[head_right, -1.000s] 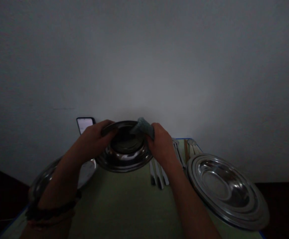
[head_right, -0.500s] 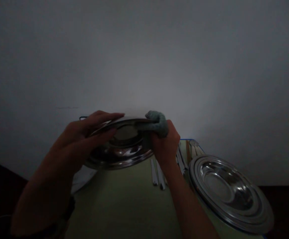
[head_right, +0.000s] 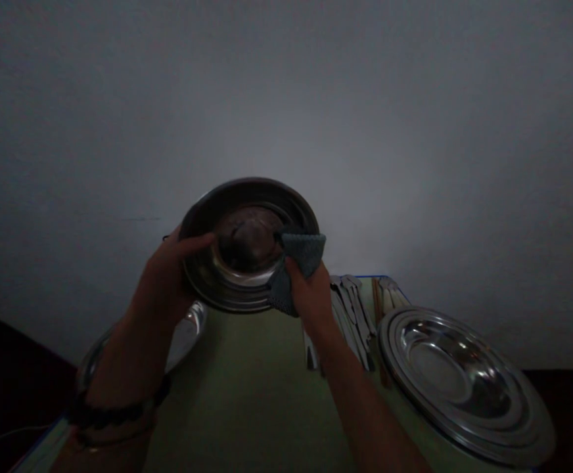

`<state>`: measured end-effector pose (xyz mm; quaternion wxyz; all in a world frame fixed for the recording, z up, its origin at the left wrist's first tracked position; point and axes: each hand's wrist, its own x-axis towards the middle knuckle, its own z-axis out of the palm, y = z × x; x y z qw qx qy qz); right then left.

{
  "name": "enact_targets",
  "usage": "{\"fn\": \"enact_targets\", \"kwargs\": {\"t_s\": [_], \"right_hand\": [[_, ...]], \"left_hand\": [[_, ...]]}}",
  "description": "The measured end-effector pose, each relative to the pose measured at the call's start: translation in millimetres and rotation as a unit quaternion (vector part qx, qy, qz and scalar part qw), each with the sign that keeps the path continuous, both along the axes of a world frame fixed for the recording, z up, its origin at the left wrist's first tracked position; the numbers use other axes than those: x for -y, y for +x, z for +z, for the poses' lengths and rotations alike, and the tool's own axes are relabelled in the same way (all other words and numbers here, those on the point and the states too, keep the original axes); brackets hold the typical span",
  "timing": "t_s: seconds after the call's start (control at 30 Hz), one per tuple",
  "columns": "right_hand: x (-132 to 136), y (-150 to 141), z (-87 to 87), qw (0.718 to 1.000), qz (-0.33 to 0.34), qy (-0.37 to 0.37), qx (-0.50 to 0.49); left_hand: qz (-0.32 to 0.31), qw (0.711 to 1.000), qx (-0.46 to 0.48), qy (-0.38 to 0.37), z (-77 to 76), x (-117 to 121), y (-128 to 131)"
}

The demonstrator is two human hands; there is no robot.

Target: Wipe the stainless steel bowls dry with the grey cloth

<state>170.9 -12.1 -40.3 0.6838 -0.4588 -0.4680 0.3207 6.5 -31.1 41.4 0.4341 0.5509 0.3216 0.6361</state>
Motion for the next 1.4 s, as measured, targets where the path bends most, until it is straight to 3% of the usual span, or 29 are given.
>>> {"fn": "enact_targets", "kwargs": {"t_s": [0.1, 0.2, 0.3, 0.4, 0.5, 0.67, 0.77, 0.87, 0.97, 1.03, 1.17, 1.27, 1.4], "right_hand": [[-2, 20, 5.7, 0.987, -0.051, 0.044, 0.144], [2, 33, 14.6, 0.969, -0.079, 0.066, 0.223], [7, 38, 23.6, 0.958, -0.088, 0.067, 0.265], [12, 40, 31.3, 0.949, -0.081, 0.058, 0.299], [16, 37, 35.3, 0.939, -0.087, 0.075, 0.324], [16, 29, 32.3, 0.920, -0.148, 0.101, 0.347], [12, 26, 25.4, 0.932, -0.165, 0.093, 0.309], [4, 20, 12.9, 0.956, -0.161, 0.061, 0.236], [-4, 11, -2.9, 0.982, -0.116, -0.008, 0.146], [-8, 2, -12.3, 0.995, -0.051, -0.051, 0.064], [-11, -8, -21.3, 0.988, 0.074, -0.117, -0.069], [-12, 3, -18.1, 0.988, 0.084, -0.128, -0.036], [-11, 29, -6.6, 0.982, -0.001, -0.055, 0.179]], "left_hand": [[-0.005, 0.994, -0.100, -0.032, -4.8, -4, -15], [-0.036, 0.983, -0.173, -0.037, -9.8, -8, -24], [-0.090, 0.985, -0.147, -0.029, -13.0, -11, -27], [-0.195, 0.975, -0.093, -0.051, -13.4, -11, -25], [-0.239, 0.961, -0.122, -0.059, -13.5, -9, -18], [-0.226, 0.953, -0.195, -0.043, -15.8, -8, -6], [-0.219, 0.960, -0.167, -0.052, -14.9, -9, -7], [-0.169, 0.978, -0.098, -0.073, -12.7, -11, -9], [-0.091, 0.991, 0.011, -0.093, -12.4, -16, -7], [-0.050, 0.992, 0.069, -0.094, -14.0, -20, -4], [-0.069, 0.988, 0.095, -0.102, -18.7, -22, -2], [-0.111, 0.979, 0.076, -0.152, -19.8, -21, -9], [-0.143, 0.966, 0.043, -0.212, -17.9, -19, -18]]}}
